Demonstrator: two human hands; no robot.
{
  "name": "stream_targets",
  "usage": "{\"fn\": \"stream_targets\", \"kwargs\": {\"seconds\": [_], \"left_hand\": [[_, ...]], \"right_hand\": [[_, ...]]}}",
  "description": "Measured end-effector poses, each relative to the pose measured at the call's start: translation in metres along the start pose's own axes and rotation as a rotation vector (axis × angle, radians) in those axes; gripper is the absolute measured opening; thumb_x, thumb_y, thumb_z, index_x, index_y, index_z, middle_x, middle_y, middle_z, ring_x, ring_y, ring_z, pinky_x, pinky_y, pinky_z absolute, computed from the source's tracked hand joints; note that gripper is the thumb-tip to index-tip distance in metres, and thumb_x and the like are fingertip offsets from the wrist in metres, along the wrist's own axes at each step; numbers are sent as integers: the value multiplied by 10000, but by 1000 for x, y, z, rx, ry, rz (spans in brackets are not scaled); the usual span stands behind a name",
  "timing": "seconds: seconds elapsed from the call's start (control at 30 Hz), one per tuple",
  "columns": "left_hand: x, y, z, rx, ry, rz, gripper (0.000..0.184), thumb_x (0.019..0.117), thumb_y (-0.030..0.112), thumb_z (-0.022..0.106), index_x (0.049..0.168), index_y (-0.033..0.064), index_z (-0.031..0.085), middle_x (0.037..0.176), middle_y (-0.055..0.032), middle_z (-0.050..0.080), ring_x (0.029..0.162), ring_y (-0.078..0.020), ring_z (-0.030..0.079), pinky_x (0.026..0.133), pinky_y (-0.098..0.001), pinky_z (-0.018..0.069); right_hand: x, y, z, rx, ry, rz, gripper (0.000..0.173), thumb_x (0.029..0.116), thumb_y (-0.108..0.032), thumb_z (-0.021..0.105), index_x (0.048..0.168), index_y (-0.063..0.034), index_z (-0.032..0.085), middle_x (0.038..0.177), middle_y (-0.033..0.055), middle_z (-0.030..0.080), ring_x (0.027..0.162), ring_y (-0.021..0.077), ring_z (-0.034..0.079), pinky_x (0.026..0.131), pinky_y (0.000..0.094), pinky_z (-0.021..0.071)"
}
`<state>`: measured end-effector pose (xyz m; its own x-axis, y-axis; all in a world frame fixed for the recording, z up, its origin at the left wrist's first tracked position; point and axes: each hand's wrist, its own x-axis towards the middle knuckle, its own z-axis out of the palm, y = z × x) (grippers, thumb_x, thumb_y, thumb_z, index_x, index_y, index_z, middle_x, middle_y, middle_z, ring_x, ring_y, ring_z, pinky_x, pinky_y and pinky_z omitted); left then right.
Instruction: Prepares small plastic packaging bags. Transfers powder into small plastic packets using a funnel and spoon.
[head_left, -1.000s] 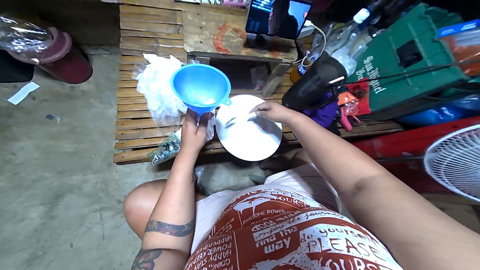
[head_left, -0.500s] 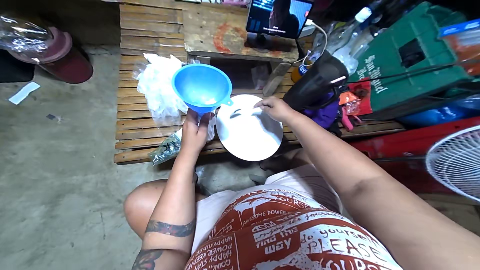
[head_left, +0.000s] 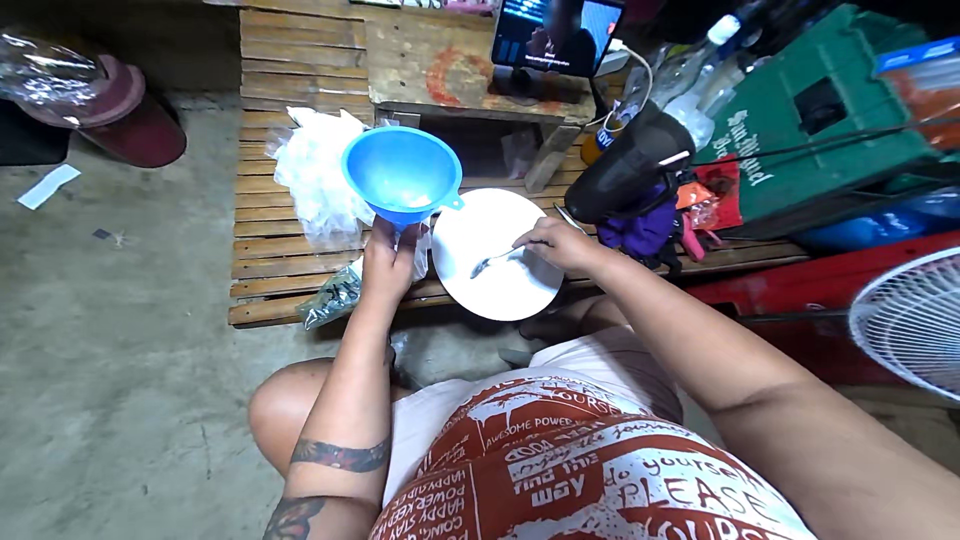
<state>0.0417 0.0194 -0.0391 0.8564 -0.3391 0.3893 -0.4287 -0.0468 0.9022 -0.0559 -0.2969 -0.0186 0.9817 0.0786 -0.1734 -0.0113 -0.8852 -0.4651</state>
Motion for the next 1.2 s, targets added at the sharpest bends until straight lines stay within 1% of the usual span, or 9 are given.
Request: {"fn": "stream_targets", "kwargs": {"seconds": [0.2, 0.3, 0.4, 0.6, 0.77, 0.93, 1.03, 1.1, 1.2], "left_hand": [[0, 3, 2, 17, -14, -13, 322, 1044, 135, 505, 1288, -74, 534, 1098, -131, 694, 1025, -114, 683, 972, -333, 549], [0, 2, 1, 6, -11, -10, 324, 1050, 143, 508, 1300, -63, 527, 1115, -124, 687, 1040, -99, 676, 975, -318, 549], [0, 2, -1, 12, -8, -13, 333, 1053, 154, 506, 1310, -57, 527, 1118, -117, 688, 1043, -89, 671, 978, -310, 544], [0, 3, -2, 25, -9, -25, 338, 1048, 172, 522, 1299, -53, 544, 1114, -129, 696, 1062, -120, 674, 996, -345, 538], [-1, 2, 2, 36, -26, -28, 341, 1050, 161, 506, 1309, -59, 533, 1123, -142, 691, 1059, -128, 676, 992, -346, 539], [-1, 4, 2, 44, -26, -45, 358, 1053, 186, 510, 1323, -49, 526, 1135, -127, 690, 1069, -112, 671, 998, -339, 536], [0, 2, -1, 30, -24, -33, 352, 1056, 170, 500, 1329, -53, 513, 1123, -120, 692, 1048, -110, 678, 986, -341, 546], [0, 2, -4, 13, -12, -32, 353, 1053, 163, 504, 1332, -53, 514, 1128, -120, 690, 1052, -107, 674, 986, -337, 545], [1, 3, -5, 4, -3, -32, 337, 1053, 156, 510, 1316, -53, 522, 1119, -113, 694, 1041, -103, 680, 981, -335, 553]], "right_hand": [[15, -28, 8, 1, 155, 247, 303, 1045, -101, 517, 1244, -145, 742, 1138, 215, 660, 1123, 372, 623, 1002, 544, 483], [11, -28, 23, -68, 193, 197, 321, 1023, -90, 527, 1242, -172, 747, 1080, 208, 657, 1063, 380, 636, 952, 560, 508], [-6, -18, 32, -137, 208, 59, 343, 978, -41, 566, 1224, -183, 758, 1021, 194, 652, 1003, 383, 639, 909, 571, 519], [-38, -14, 20, -188, 140, -91, 362, 942, -1, 581, 1188, -186, 773, 962, 165, 652, 970, 363, 639, 889, 561, 517], [-19, -18, 17, -167, 275, -5, 326, 978, -43, 558, 1188, -170, 773, 969, 174, 655, 962, 357, 645, 891, 550, 525], [3, -31, 23, -147, 210, 196, 352, 1012, -75, 529, 1287, -179, 723, 1088, 216, 651, 1047, 394, 638, 910, 568, 517], [-8, -26, 31, -174, 143, 158, 418, 992, -45, 550, 1347, -217, 690, 1101, 220, 640, 1017, 400, 645, 864, 568, 538], [-22, -16, 32, -214, 87, 90, 442, 985, -47, 559, 1363, -242, 678, 1060, 215, 644, 939, 393, 659, 793, 567, 552], [-40, -5, 27, -190, -26, 40, 444, 1019, -87, 517, 1395, -280, 649, 1028, 186, 651, 875, 359, 670, 740, 568, 555]]}}
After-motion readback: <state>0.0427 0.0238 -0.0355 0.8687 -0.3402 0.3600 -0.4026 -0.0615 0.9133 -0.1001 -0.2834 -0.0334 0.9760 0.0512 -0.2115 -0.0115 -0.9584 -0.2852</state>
